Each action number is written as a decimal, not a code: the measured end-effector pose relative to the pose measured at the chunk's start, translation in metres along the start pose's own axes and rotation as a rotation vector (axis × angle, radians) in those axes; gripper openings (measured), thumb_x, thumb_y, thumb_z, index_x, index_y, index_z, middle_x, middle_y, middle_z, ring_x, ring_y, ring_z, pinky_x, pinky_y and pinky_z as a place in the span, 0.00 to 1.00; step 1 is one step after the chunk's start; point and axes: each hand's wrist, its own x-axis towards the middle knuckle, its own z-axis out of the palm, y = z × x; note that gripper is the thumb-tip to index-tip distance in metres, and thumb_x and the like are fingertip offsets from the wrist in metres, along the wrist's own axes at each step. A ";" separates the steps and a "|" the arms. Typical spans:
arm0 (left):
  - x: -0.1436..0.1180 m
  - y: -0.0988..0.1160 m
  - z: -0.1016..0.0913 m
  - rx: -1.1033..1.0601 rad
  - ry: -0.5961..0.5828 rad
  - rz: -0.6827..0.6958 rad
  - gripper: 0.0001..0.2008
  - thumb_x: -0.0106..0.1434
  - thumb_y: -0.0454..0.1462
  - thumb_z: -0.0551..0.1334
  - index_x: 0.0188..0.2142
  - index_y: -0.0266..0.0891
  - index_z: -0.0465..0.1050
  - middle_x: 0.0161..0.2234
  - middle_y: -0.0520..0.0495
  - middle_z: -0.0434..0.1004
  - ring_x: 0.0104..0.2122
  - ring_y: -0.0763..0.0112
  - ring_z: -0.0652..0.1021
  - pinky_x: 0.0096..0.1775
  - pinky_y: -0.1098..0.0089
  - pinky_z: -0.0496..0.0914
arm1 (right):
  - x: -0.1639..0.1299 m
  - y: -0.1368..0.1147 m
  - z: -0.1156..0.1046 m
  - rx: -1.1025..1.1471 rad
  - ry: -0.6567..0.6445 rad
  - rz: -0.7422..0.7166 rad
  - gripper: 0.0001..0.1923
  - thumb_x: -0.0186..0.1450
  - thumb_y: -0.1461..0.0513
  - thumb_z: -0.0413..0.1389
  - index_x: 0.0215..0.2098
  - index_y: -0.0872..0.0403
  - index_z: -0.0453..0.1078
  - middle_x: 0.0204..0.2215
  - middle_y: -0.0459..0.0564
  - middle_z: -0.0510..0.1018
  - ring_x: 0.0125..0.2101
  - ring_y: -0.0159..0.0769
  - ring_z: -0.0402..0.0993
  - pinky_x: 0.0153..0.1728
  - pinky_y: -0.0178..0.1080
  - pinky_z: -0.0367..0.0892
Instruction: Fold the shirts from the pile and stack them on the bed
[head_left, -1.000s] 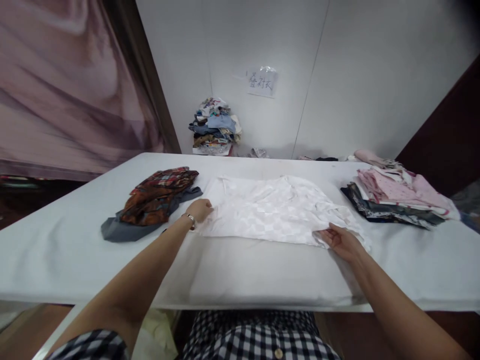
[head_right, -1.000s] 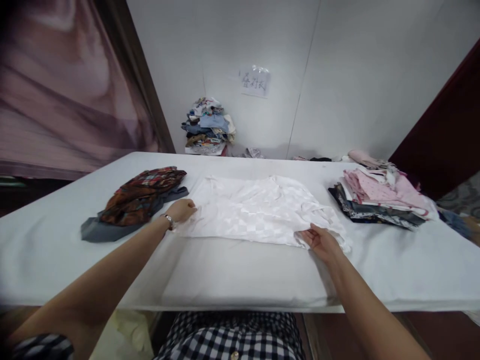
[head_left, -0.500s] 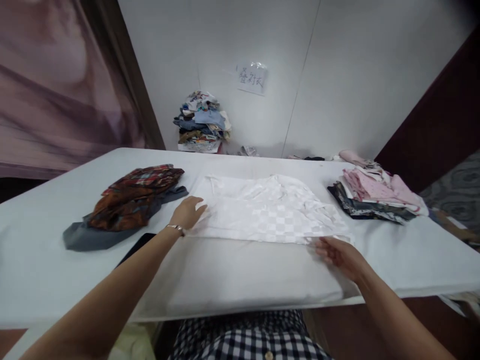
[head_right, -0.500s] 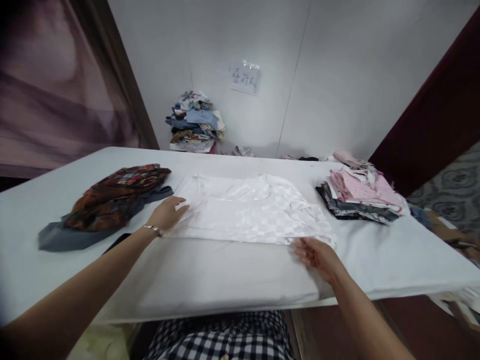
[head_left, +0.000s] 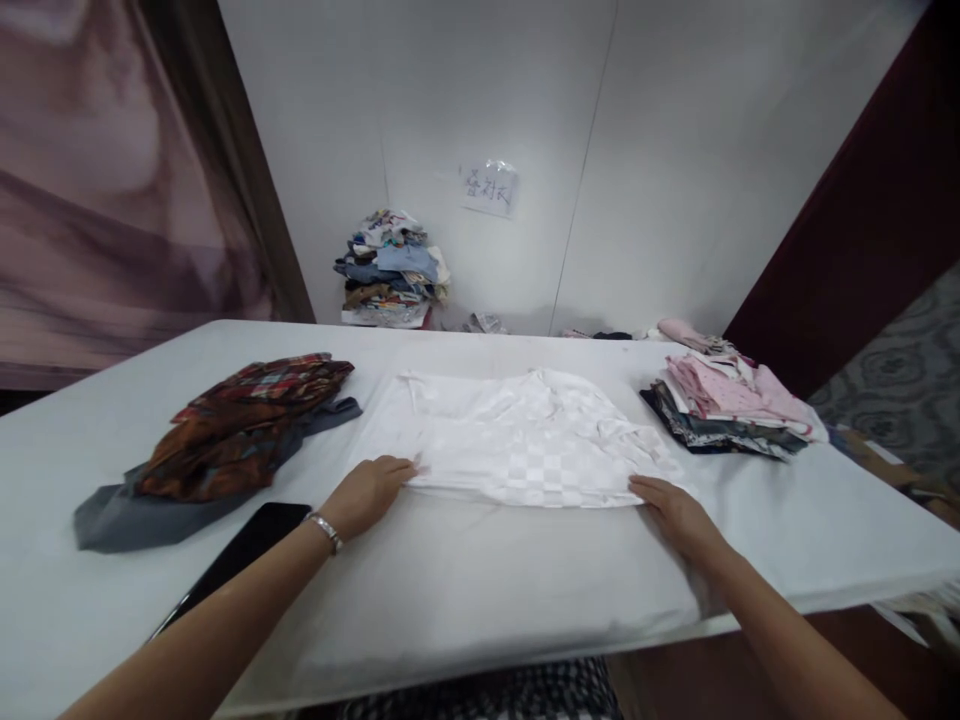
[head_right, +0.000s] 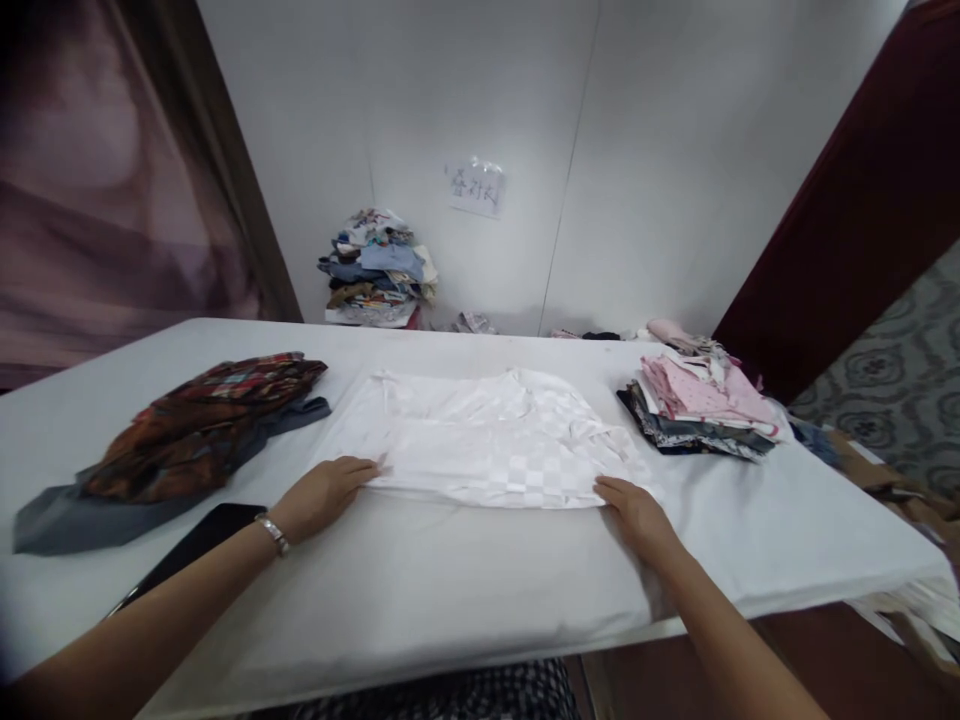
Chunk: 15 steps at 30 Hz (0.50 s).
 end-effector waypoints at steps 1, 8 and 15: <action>0.000 0.003 0.000 0.009 -0.006 -0.025 0.22 0.60 0.31 0.50 0.50 0.45 0.73 0.49 0.44 0.77 0.50 0.61 0.74 0.50 0.59 0.68 | 0.002 0.005 -0.001 0.052 0.032 0.030 0.18 0.53 0.66 0.57 0.40 0.48 0.78 0.45 0.50 0.80 0.49 0.49 0.74 0.58 0.56 0.60; -0.007 0.014 -0.012 -0.011 -0.090 -0.120 0.20 0.60 0.35 0.52 0.49 0.48 0.73 0.47 0.45 0.77 0.45 0.62 0.77 0.47 0.63 0.69 | 0.008 0.000 -0.006 0.244 0.015 0.243 0.24 0.44 0.72 0.58 0.36 0.46 0.79 0.46 0.47 0.79 0.56 0.50 0.67 0.64 0.58 0.46; 0.049 0.010 -0.032 -0.128 -0.053 -0.270 0.26 0.63 0.52 0.51 0.53 0.42 0.71 0.56 0.43 0.72 0.54 0.61 0.72 0.55 0.64 0.64 | 0.063 -0.052 0.010 0.310 -0.017 0.143 0.20 0.52 0.63 0.61 0.43 0.45 0.77 0.51 0.46 0.76 0.57 0.48 0.65 0.59 0.51 0.59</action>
